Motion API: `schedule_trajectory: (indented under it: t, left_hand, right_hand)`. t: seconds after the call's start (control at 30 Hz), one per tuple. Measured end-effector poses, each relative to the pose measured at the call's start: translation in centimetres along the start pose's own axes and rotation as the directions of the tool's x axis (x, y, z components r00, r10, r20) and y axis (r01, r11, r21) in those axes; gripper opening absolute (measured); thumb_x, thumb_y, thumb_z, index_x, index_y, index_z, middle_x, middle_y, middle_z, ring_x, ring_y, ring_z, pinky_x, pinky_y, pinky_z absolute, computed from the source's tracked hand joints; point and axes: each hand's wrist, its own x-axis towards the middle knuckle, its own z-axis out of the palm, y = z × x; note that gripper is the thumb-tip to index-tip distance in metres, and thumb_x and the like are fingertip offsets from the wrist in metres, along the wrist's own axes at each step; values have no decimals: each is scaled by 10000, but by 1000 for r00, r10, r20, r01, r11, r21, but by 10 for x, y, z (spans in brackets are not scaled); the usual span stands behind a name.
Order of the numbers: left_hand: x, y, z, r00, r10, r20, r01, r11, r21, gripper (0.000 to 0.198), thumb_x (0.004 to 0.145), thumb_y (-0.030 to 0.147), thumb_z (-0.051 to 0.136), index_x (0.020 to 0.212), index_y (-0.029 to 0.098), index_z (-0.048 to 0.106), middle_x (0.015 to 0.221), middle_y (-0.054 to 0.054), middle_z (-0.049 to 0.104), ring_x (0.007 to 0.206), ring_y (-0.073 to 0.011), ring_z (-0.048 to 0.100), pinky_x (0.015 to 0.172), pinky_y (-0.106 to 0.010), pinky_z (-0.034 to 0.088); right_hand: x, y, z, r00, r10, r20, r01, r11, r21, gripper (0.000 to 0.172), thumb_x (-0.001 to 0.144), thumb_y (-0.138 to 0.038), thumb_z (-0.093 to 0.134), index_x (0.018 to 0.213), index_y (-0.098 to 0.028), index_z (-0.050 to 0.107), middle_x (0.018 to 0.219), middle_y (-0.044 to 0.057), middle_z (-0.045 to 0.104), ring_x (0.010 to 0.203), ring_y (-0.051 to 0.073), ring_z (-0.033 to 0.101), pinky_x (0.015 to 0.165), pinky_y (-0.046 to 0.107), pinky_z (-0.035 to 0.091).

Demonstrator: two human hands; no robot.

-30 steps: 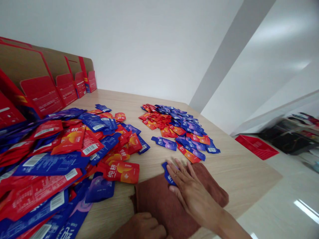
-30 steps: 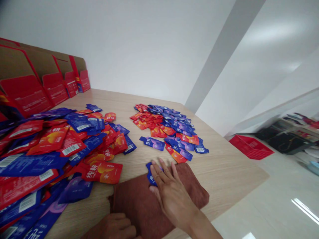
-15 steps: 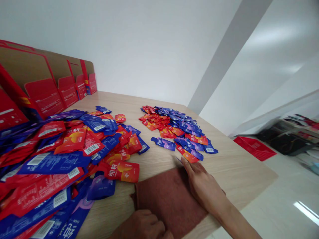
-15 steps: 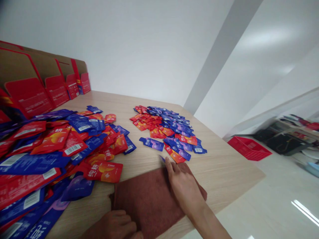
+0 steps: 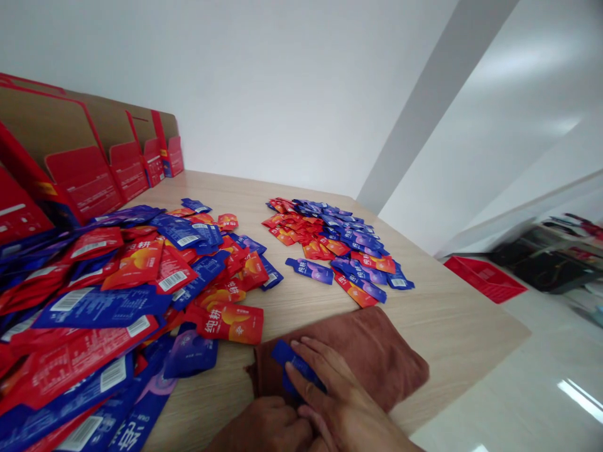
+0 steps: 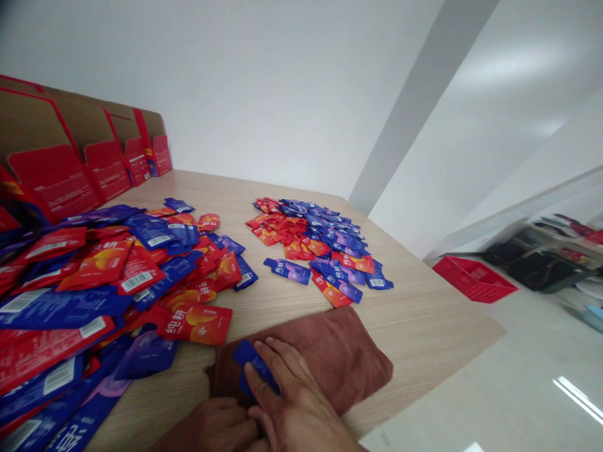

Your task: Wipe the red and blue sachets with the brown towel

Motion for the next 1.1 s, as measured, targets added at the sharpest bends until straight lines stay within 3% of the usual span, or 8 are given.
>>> schedule_trajectory:
  t: [0.1, 0.2, 0.33, 0.47, 0.67, 0.8, 0.97, 1.1]
  left_hand:
    - [-1, -1, 2, 999, -14, -43, 13, 1000, -20, 431, 1215, 179, 375, 816, 197, 537, 649, 56, 573, 519, -113, 458, 538, -282, 376]
    - [6, -1, 2, 988, -11, -157, 8, 1000, -22, 477, 1225, 159, 274, 812, 209, 507, 600, 68, 503, 487, -111, 416, 513, -281, 338]
    - [9, 0, 1, 988, 12, -152, -10, 1000, 14, 347, 1186, 141, 437, 859, 221, 521, 601, 87, 504, 481, -110, 421, 509, -279, 322]
    - [4, 1, 2, 995, 15, -103, -12, 999, 30, 277, 1139, 181, 579, 875, 228, 512, 619, 94, 532, 490, -105, 436, 521, -279, 330]
    - [4, 1, 3, 992, -14, -124, 15, 1000, 2, 339, 1173, 178, 504, 839, 226, 482, 608, 91, 523, 495, -98, 452, 542, -271, 355]
    - [1, 1, 6, 993, 26, -111, -21, 999, 48, 307, 1160, 181, 526, 857, 228, 505, 606, 89, 520, 490, -111, 433, 522, -285, 332]
    - [3, 2, 2, 1000, 17, -6, -16, 999, 47, 321, 1084, 204, 706, 834, 222, 506, 633, 97, 578, 520, -106, 478, 530, -287, 351]
    - [8, 3, 4, 987, -9, -159, 13, 1000, 25, 461, 1231, 217, 349, 795, 222, 501, 570, 80, 531, 465, -110, 440, 506, -281, 342]
  right_hand:
    - [1, 16, 1, 1000, -3, -24, 2, 999, -35, 570, 1081, -208, 618, 1649, -207, 580, 1724, 127, 532, 1621, 356, 452, 1288, 530, 486]
    - [7, 44, -4, 986, 136, -93, -144, 986, -83, 490, 1139, -225, 518, 1618, -226, 617, 1682, 133, 583, 1552, 361, 514, 1247, 582, 517]
    - [18, 71, -14, 926, 341, -163, -370, 906, -206, 429, 1134, -282, 533, 1517, -200, 711, 1605, 234, 608, 1439, 443, 571, 1098, 684, 571]
    - [17, 71, -22, 918, 367, -146, -394, 886, -247, 521, 1068, -423, 679, 1519, -163, 696, 1538, 265, 633, 1394, 460, 616, 1091, 660, 578]
    - [-1, 73, -40, 885, 458, -80, -464, 860, -210, 624, 959, -46, 497, 1569, -96, 621, 1293, 223, 790, 1204, 367, 768, 1060, 500, 618]
    - [-1, 86, -46, 867, 468, -173, -480, 877, -32, 619, 992, -98, 454, 1590, -158, 603, 1302, 186, 813, 1164, 332, 806, 1012, 450, 635]
    - [52, 96, -46, 817, 473, -329, -367, 868, 335, 544, 995, -258, 611, 1535, -203, 656, 1512, 142, 730, 1379, 324, 710, 1183, 498, 547]
    - [130, 108, -47, 769, 566, -296, -422, 798, 430, 548, 973, -184, 667, 1520, -178, 657, 1340, 119, 812, 1185, 285, 786, 1090, 460, 596]
